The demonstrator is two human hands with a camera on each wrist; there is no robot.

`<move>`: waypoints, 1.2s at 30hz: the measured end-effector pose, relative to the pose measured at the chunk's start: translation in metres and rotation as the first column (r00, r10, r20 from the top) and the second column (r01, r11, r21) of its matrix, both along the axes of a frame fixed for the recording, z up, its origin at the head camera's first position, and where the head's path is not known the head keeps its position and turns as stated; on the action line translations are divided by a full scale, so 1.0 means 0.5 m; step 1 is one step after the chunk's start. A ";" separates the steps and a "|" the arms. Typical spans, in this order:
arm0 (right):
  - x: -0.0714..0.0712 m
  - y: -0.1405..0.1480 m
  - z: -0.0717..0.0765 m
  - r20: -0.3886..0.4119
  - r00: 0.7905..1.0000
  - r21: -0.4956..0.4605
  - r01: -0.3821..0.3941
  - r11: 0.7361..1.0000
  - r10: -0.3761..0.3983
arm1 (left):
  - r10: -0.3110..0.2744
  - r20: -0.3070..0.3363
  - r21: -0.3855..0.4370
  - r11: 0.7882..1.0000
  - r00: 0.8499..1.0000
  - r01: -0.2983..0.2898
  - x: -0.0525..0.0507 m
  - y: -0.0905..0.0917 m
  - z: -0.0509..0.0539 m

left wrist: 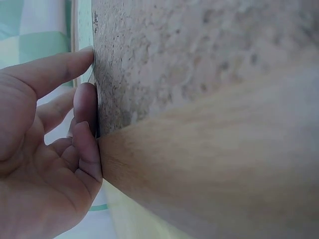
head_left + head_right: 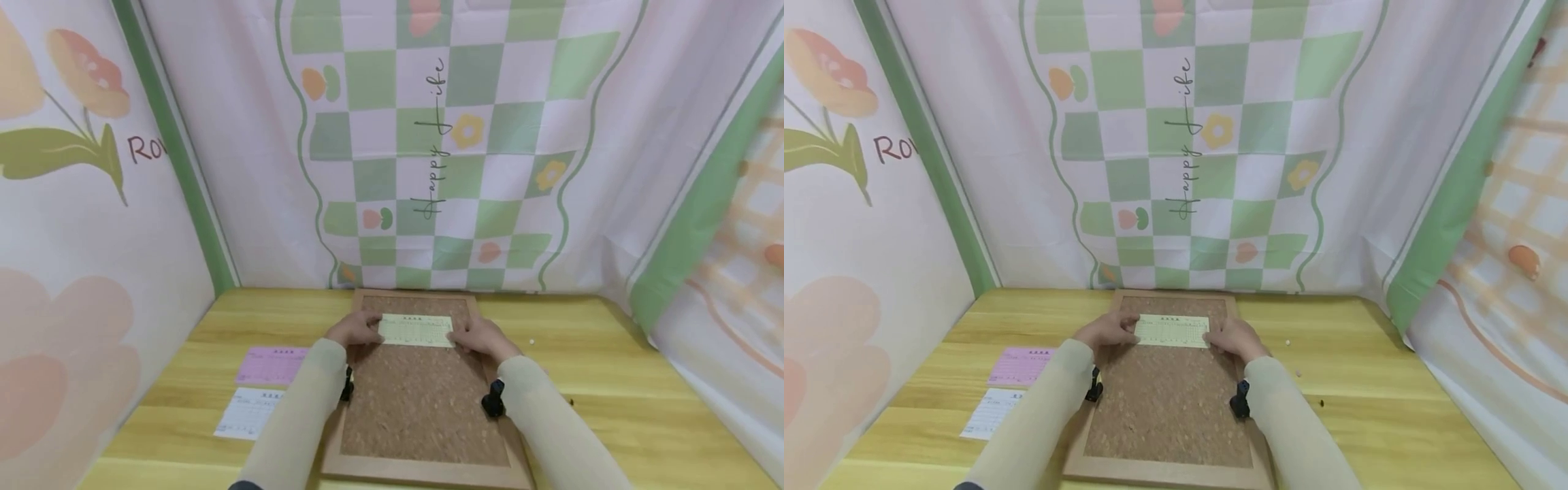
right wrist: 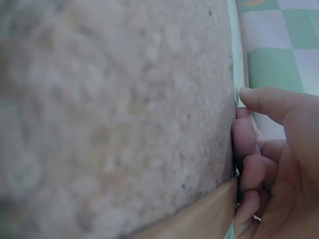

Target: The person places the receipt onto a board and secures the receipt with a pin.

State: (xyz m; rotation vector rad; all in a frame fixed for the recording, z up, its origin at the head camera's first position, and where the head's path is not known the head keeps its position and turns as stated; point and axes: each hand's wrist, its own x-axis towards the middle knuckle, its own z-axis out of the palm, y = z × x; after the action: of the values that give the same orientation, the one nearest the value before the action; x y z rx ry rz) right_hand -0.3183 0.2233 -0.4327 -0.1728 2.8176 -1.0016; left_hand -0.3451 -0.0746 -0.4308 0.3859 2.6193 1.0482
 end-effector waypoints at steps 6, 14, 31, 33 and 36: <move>-0.004 0.014 -0.005 0.026 0.999 -0.015 -0.028 0.999 0.029 | 0.009 0.014 0.021 1.000 1.000 -0.009 0.008 0.005 0.005; -0.014 0.022 0.004 0.072 0.994 -0.084 -0.077 0.993 0.083 | 0.020 0.020 0.009 1.000 1.000 -0.020 0.016 0.002 0.008; -0.017 0.145 0.034 0.025 0.997 -0.023 -0.078 0.997 0.079 | 0.010 0.002 0.022 1.000 1.000 -0.010 0.002 0.000 -0.003; -0.016 0.167 0.039 0.026 0.997 0.001 -0.072 0.997 0.072 | 0.014 0.009 0.024 1.000 1.000 -0.014 0.004 0.000 -0.001; -0.009 0.195 0.048 0.029 0.998 0.024 -0.059 0.998 0.058 | 0.020 0.014 0.028 0.999 1.000 -0.020 0.006 0.000 0.002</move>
State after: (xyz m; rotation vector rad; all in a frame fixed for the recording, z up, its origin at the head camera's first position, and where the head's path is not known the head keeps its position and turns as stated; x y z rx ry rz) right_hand -0.3230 0.3209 -0.4087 -0.2352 2.7808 -0.9478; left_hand -0.3423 -0.0745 -0.4297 0.3583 2.6034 1.0919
